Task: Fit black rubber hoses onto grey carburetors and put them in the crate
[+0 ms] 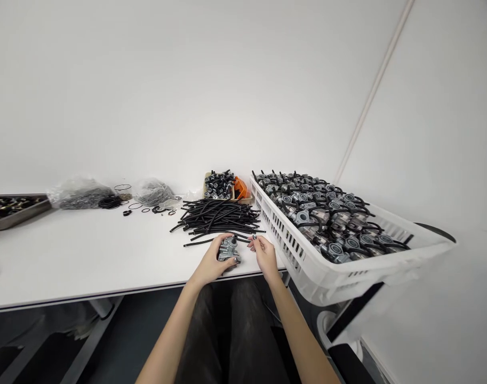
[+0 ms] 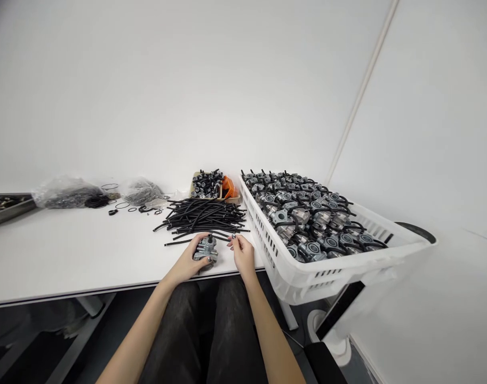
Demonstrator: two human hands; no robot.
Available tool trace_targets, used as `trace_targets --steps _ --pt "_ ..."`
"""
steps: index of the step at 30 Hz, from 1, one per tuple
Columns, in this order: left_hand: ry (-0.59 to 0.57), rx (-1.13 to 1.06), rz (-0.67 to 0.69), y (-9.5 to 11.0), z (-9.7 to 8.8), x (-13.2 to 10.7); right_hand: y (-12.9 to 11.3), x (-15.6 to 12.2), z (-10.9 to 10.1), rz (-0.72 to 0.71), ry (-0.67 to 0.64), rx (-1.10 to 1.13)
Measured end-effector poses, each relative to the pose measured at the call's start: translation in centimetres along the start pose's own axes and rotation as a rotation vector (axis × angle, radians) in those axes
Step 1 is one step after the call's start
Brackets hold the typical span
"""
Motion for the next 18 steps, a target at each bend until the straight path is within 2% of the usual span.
trace_targets --steps 4,10,15,18 --pt "-0.032 -0.053 0.018 -0.2 -0.4 0.2 0.5 0.0 -0.1 0.007 0.006 0.002" --pt "0.033 -0.149 -0.031 -0.4 -0.5 0.4 0.9 -0.2 -0.4 0.027 0.044 0.001" --pt "0.16 -0.318 -0.094 -1.4 -1.0 0.6 1.1 -0.2 -0.3 0.023 0.041 -0.004" --pt "0.312 -0.494 -0.153 -2.9 -1.9 0.5 1.2 -0.1 -0.2 0.015 0.04 -0.01"
Point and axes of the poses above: each hand's wrist, its own x-axis towards the middle knuckle, its own z-axis out of the palm, y = z × x, the point moved 7 cm from there along x, towards the middle knuckle, and after that the axes turned 8 degrees about -y, right-handed, at the moved point
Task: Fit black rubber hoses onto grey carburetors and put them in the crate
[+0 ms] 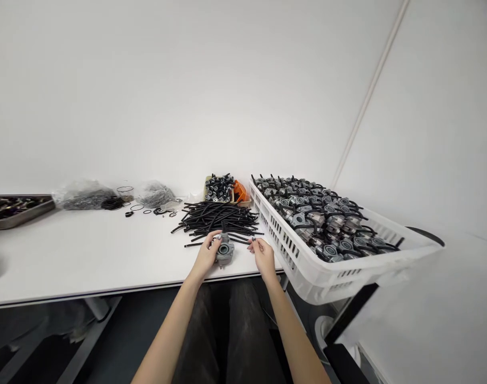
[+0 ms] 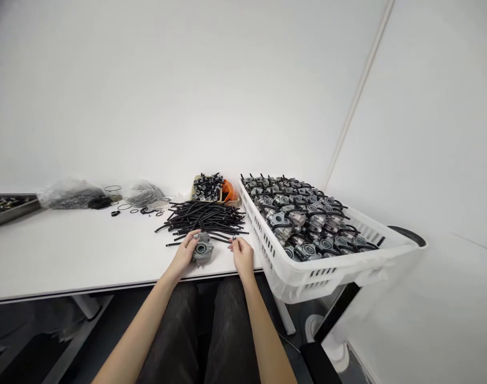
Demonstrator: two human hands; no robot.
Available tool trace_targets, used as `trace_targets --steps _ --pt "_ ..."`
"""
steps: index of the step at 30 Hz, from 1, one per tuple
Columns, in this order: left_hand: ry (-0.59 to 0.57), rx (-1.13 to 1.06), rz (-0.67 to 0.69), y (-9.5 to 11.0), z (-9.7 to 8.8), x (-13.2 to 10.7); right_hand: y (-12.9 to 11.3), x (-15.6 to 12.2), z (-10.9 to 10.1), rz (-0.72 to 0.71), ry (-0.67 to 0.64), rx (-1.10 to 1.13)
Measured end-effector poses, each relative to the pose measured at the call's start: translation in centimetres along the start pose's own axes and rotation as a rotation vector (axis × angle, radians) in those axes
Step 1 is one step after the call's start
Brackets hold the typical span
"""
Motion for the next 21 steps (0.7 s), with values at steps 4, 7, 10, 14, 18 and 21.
trace_targets --steps 4,7,10,14,18,21 --pt "0.193 -0.332 -0.069 -0.9 -2.1 0.2 0.0 0.1 0.1 -0.008 0.001 -0.026" --pt "0.257 -0.587 -0.107 -0.9 -3.2 -0.2 0.0 0.1 0.2 -0.014 -0.009 -0.07" --pt "0.304 -0.791 -0.131 -0.8 -4.2 -0.9 -0.1 0.0 0.6 -0.025 -0.034 -0.144" --pt "0.288 -0.967 -0.195 -1.0 -4.6 -1.5 -1.1 0.4 2.2 -0.093 -0.11 -0.298" --pt "0.243 -1.049 -0.243 -1.3 -4.2 -1.6 -2.9 1.9 6.1 -0.233 -0.252 -0.453" --pt "0.2 -1.063 -0.255 -1.1 -3.8 -1.8 -3.3 3.1 9.7 -0.291 -0.344 -0.531"
Point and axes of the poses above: each hand's wrist, its own x-axis towards the middle knuckle, its own z-axis out of the palm, y = z × x, the point moved 7 cm from there along x, towards the middle knuckle, and after that the axes turned 8 degrees about -y, right-handed, at the moved point
